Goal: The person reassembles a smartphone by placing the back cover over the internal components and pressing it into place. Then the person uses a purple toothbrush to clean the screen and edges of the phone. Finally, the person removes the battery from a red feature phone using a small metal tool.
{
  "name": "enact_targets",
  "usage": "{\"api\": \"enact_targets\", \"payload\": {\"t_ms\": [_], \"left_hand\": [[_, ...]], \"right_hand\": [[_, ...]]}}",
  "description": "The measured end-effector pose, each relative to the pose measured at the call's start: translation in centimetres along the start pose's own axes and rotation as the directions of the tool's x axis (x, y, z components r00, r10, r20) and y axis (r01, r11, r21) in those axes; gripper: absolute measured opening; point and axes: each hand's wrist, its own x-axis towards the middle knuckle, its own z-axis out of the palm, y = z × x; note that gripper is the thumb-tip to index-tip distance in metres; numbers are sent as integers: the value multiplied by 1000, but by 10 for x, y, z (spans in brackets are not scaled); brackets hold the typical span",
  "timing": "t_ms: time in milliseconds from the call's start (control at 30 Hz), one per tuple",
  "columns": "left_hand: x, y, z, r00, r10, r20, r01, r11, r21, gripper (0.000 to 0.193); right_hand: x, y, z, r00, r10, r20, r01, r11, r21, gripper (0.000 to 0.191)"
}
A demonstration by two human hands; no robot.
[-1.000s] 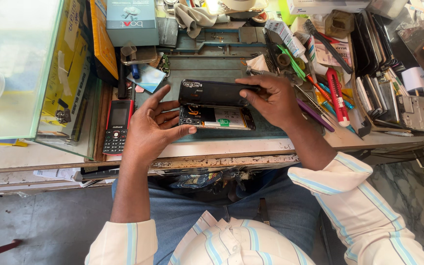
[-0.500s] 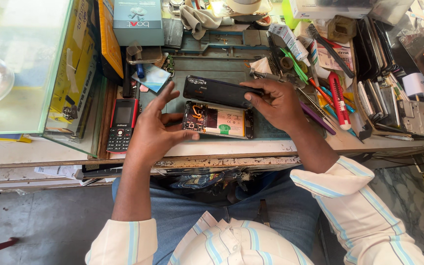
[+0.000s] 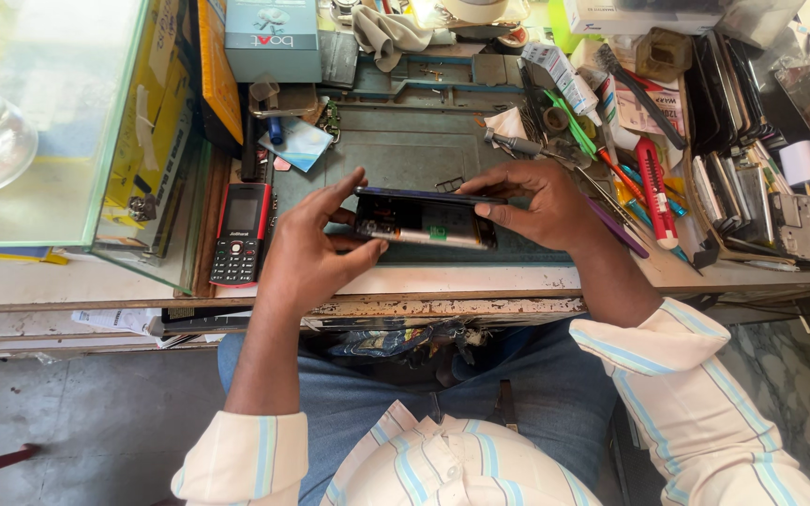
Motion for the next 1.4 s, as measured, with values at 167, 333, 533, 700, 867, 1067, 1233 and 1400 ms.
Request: {"api": "enact_targets", "payload": {"t_ms": [167,333,533,700,867,1067,1233,1400], "left_hand": [[14,-5,2,996,-82,-34,78,992,-99,73],[29,-4,12,978,-181,-105,168,979,-116,57],[41,-1,22,951,-265,-161,228,949,-218,47],[38,-3,28,957,-187,-222,144,970,-196,44],[35,-3,32,948,-44,-316,-12,985,-174,35],[36,-2,31,933,-201,-300,145,970,-197,24],[35,-5,32,936,-73,-344,30,991,-129,22],[32,-2,30,939,-68,-337,63,998,-28,21]], "right_hand": [[1,8,-2,992,127,21,-129,976,174,34],[-3,11,-3,995,94,27,-98,971,219,40],[-9,9,-2,998,60,-21,-53,968,247,47],[-12,3,0,995,61,-79,-52,992,113,45],[-9,-2,8,981,-103,-164,72,980,-184,34],[-9,-5,11,965,-176,-194,114,950,-292,32],[-9,-3,12,966,-141,-216,75,955,-286,34],[-11,-6,12,957,-191,-220,101,925,-365,33]]}}
